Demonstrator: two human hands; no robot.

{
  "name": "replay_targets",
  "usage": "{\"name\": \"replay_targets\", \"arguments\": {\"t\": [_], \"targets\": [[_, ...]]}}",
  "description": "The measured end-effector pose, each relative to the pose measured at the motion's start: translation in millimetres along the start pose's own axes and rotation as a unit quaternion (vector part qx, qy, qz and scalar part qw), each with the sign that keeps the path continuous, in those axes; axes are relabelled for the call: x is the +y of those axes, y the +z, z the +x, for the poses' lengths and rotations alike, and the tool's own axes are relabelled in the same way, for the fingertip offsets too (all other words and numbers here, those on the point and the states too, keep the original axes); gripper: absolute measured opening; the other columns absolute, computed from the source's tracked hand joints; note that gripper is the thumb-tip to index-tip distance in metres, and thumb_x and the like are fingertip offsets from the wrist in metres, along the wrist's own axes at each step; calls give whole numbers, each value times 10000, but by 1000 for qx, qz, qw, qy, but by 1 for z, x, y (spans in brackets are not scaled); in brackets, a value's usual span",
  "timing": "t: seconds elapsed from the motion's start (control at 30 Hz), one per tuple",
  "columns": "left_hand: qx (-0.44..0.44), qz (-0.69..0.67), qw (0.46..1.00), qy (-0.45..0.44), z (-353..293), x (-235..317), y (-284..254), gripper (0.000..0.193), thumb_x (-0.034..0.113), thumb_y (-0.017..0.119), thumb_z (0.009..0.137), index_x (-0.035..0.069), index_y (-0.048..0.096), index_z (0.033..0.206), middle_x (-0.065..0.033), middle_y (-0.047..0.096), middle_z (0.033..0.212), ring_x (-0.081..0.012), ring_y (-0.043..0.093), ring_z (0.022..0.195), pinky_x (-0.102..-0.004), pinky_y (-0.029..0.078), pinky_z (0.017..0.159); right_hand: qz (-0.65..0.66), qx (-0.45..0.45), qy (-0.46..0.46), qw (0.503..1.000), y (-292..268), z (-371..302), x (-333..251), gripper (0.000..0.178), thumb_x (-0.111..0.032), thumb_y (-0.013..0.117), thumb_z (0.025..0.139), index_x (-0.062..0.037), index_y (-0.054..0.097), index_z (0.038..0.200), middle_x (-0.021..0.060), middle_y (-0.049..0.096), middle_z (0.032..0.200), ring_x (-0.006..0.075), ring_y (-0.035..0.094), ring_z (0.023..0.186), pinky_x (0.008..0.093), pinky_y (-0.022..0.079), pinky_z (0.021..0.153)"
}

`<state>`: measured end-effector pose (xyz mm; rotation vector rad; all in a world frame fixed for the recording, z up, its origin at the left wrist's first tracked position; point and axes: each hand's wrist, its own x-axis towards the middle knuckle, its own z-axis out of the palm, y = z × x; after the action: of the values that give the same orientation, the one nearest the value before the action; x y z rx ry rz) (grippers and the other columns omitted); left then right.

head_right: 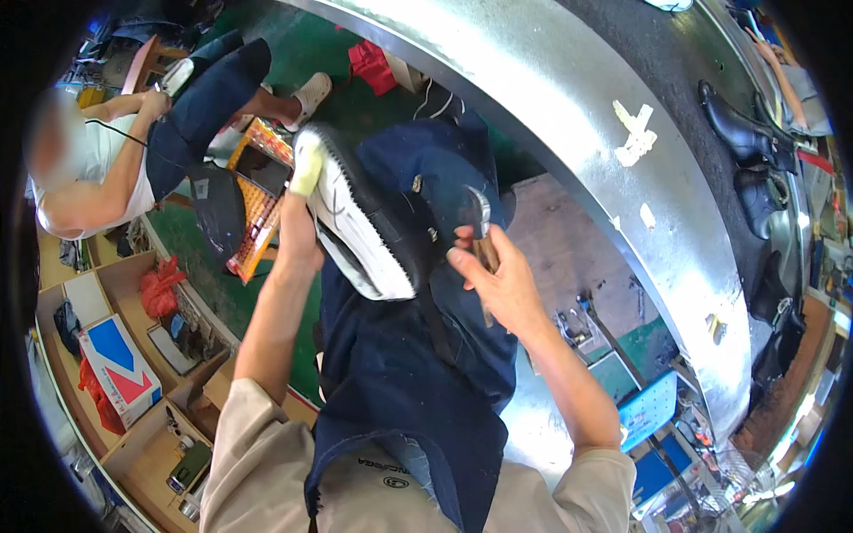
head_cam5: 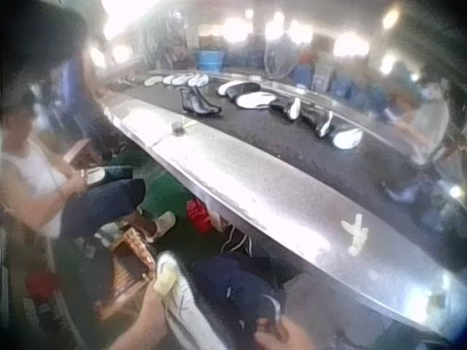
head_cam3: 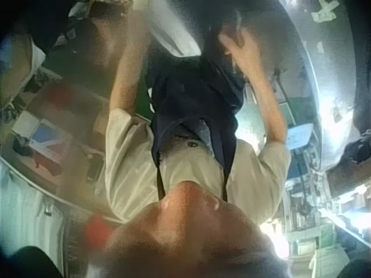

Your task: Lasting shoes by pulling and securing the upper material to the sole using pincers.

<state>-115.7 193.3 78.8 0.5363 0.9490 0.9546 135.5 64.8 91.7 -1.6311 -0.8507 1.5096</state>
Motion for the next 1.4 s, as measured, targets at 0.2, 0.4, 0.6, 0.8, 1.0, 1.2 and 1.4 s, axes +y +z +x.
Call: {"name": "replay_targets", "arguments": {"t": [0.2,0.4,0.6,0.8,1.0,1.2,1.4], "targets": [[87,326,939,61,41,-81,16,447,338,566,1065,9,583,1367,-108,725,1162,-192,717,967,-337,587,849,-42,65,-78,994,14,-22,-14,297,-234,567,1076,-17,613,1272,55,694,925,111,631,734,286,505,667],[-20,-67,983,-168,10,-62,35,600,504,395,1115,16,560,1422,-108,711,1247,-217,701,1085,-356,571,953,-325,-29,-78,942,15,-4,-11,232,-250,559,1066,-22,557,1106,224,705,820,460,686,771,480,524,675],[-11,8,994,-105,2,-77,18,505,367,382,1145,2,507,1470,-111,674,1315,-189,655,1175,-332,506,1044,-249,47,-78,964,17,12,-14,296,-311,534,1078,-16,526,1058,220,685,789,471,679,794,542,502,708],[-26,147,986,-77,-1,-74,5,515,407,417,1137,-3,602,1386,-53,691,1231,-115,619,1079,-279,486,974,-184,-226,111,950,-6,6,-39,364,-377,507,1099,-17,562,1088,131,741,886,239,720,749,388,541,682],[-80,218,971,-55,-7,-78,16,587,457,407,1131,-9,549,1459,-79,637,1372,-160,569,1261,-314,420,1110,-141,-190,64,969,8,21,-45,317,-329,538,1096,-20,604,1101,92,718,847,171,683,676,335,521,624],[-146,144,978,-39,-14,-79,10,569,394,364,1149,64,348,1612,-89,489,1547,-190,468,1402,-334,354,1188,-241,-139,-62,959,17,5,-92,312,-317,566,1081,-7,582,1046,135,701,780,233,707,672,374,537,630],[-156,169,973,27,-10,-91,10,618,431,366,1138,74,295,1638,-109,410,1616,-196,394,1467,-333,304,1218,-73,-205,141,966,6,-1,-33,314,-313,563,1080,-3,543,1034,122,729,921,225,721,722,369,564,673]]}}
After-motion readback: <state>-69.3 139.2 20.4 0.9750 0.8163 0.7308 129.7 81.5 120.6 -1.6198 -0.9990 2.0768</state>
